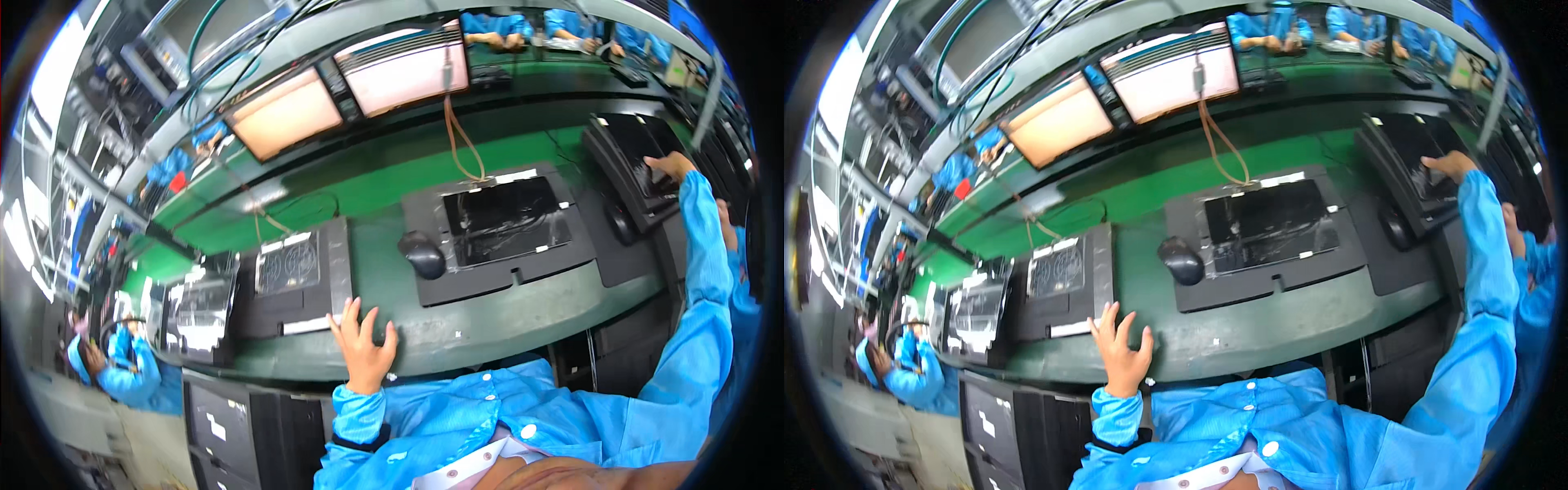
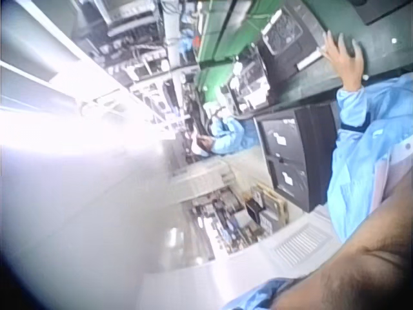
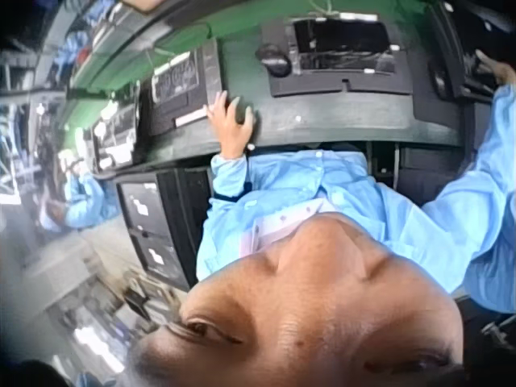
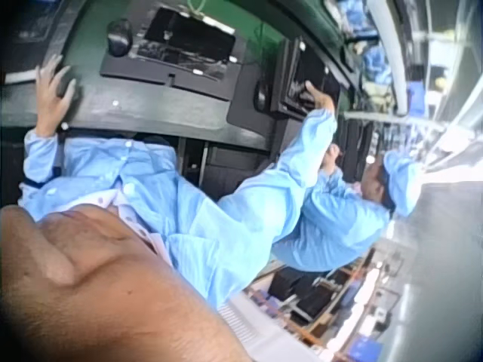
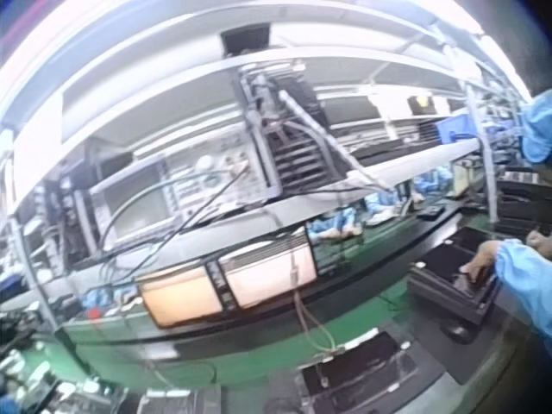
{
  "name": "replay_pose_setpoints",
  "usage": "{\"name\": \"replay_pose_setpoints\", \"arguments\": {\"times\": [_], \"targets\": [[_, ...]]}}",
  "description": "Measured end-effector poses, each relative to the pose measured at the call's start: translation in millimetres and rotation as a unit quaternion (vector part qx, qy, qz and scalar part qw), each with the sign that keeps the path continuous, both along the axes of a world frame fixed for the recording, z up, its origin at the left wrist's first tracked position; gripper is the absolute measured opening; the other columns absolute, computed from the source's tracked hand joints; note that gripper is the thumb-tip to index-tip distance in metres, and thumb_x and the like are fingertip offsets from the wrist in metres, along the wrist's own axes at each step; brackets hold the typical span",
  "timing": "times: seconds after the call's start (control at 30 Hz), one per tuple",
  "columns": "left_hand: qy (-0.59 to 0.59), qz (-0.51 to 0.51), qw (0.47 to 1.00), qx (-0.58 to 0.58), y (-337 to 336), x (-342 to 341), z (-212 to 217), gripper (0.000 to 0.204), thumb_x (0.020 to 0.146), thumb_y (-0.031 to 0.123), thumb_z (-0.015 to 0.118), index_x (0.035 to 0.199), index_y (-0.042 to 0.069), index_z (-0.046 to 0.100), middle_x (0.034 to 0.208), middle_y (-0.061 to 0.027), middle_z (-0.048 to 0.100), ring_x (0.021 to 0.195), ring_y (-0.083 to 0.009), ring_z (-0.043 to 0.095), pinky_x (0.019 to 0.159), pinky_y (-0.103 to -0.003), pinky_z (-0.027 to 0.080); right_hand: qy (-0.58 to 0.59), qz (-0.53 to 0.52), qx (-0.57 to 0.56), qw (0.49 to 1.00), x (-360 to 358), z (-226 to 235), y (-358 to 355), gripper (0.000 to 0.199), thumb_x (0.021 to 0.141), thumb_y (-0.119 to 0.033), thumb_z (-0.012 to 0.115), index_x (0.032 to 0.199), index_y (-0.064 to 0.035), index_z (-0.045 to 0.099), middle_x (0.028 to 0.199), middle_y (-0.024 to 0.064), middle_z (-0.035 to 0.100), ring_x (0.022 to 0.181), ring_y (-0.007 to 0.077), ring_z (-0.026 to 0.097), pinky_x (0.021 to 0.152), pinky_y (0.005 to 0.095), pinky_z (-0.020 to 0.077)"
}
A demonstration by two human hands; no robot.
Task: Testing and inspecting tablet devices at a factory workstation, including plugging in power cables and sorting them into trays.
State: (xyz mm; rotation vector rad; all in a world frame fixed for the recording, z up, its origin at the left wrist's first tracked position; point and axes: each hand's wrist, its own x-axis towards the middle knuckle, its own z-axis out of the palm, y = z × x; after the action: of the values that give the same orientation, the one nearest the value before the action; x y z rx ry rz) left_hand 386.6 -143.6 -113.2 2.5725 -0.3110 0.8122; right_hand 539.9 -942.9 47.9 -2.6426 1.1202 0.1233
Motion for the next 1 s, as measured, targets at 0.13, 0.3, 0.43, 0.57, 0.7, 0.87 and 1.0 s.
{"name": "replay_pose_setpoints", "arguments": {"times": [0.13,0.3,0.43,0.57,0.7,0.87,1.0], "targets": [[0.012,-0.020,1.000,0.005,-2.9,-10.9,-3.9,0.041,0.085,0.017,0.085,0.123,0.005,0.074,0.151,-0.0205,0.058,0.151,-0.0429,0.049,0.126,-0.077,0.021,0.021,0.024,0.060,0.998,-0.2,-8.8,-17.8,0.115,0.083,-0.084,0.076,0.138,0.0169,0.066,0.143,0.0375,0.065,0.138,0.0512,0.061,0.113,0.0565,0.0490],[0.044,-0.025,0.999,0.001,-2.5,-11.7,-13.1,0.046,0.086,0.018,0.085,0.127,0.003,0.071,0.151,-0.0225,0.058,0.151,-0.0441,0.049,0.126,-0.076,0.023,-0.024,-0.062,0.065,0.996,-12.9,-17.4,-37.1,0.122,0.084,-0.078,0.081,0.152,0.0175,0.051,0.157,0.0434,0.049,0.139,0.0634,0.054,0.116,0.0686,0.0429],[0.029,-0.034,0.999,-0.019,-3.3,-7.9,-9.0,0.049,0.087,0.018,0.085,0.131,0.003,0.070,0.151,-0.0231,0.057,0.150,-0.0447,0.048,0.126,-0.075,0.024,-0.142,-0.034,0.202,0.968,-32.2,-19.2,-55.7,0.087,0.088,-0.062,0.086,0.136,0.0085,0.068,0.140,0.0299,0.067,0.126,0.0455,0.068,0.106,0.0511,0.0546],[0.023,-0.086,0.989,-0.116,-15.0,-11.5,7.3,0.044,0.088,0.016,0.084,0.129,0.003,0.071,0.146,-0.0217,0.062,0.145,-0.0446,0.054,0.127,-0.070,0.029,-0.290,0.052,0.520,0.802,-45.4,1.4,-66.4,0.037,0.101,-0.041,0.079,0.115,-0.0066,0.080,0.107,0.0040,0.081,0.093,0.0202,0.076,0.085,0.0371,0.0597],[0.191,-0.243,0.889,-0.337,-34.9,-25.3,29.2,0.046,0.095,0.016,0.082,0.137,0.002,0.069,0.144,-0.0192,0.066,0.142,-0.0369,0.059,0.123,-0.048,0.042,-0.378,0.110,0.428,0.814,-102.0,44.2,-50.8,0.043,0.108,-0.031,0.071,0.142,-0.0043,0.071,0.137,0.0060,0.074,0.122,0.0163,0.070,0.107,0.0328,0.0534],[0.378,-0.441,0.721,-0.378,-76.4,-32.1,51.0,0.102,0.092,0.029,0.090,0.172,0.010,0.031,0.166,-0.0202,0.049,0.153,-0.0356,0.049,0.127,-0.047,0.039,-0.386,0.234,0.493,0.744,-177.2,43.2,76.9,0.059,0.107,-0.034,0.062,0.151,0.0038,0.058,0.144,0.0158,0.069,0.128,0.0248,0.067,0.114,0.0364,0.0504],[0.334,-0.556,0.577,-0.496,-99.5,-48.1,52.5,0.117,0.086,0.028,0.096,0.174,0.005,0.022,0.171,-0.0208,0.041,0.155,-0.0314,0.044,0.130,-0.048,0.035,-0.202,0.422,0.456,0.757,-117.7,17.3,268.8,0.055,0.091,-0.043,0.072,0.117,0.0054,0.071,0.104,0.0082,0.070,0.090,0.0158,0.062,0.080,0.0323,0.0474]]}}
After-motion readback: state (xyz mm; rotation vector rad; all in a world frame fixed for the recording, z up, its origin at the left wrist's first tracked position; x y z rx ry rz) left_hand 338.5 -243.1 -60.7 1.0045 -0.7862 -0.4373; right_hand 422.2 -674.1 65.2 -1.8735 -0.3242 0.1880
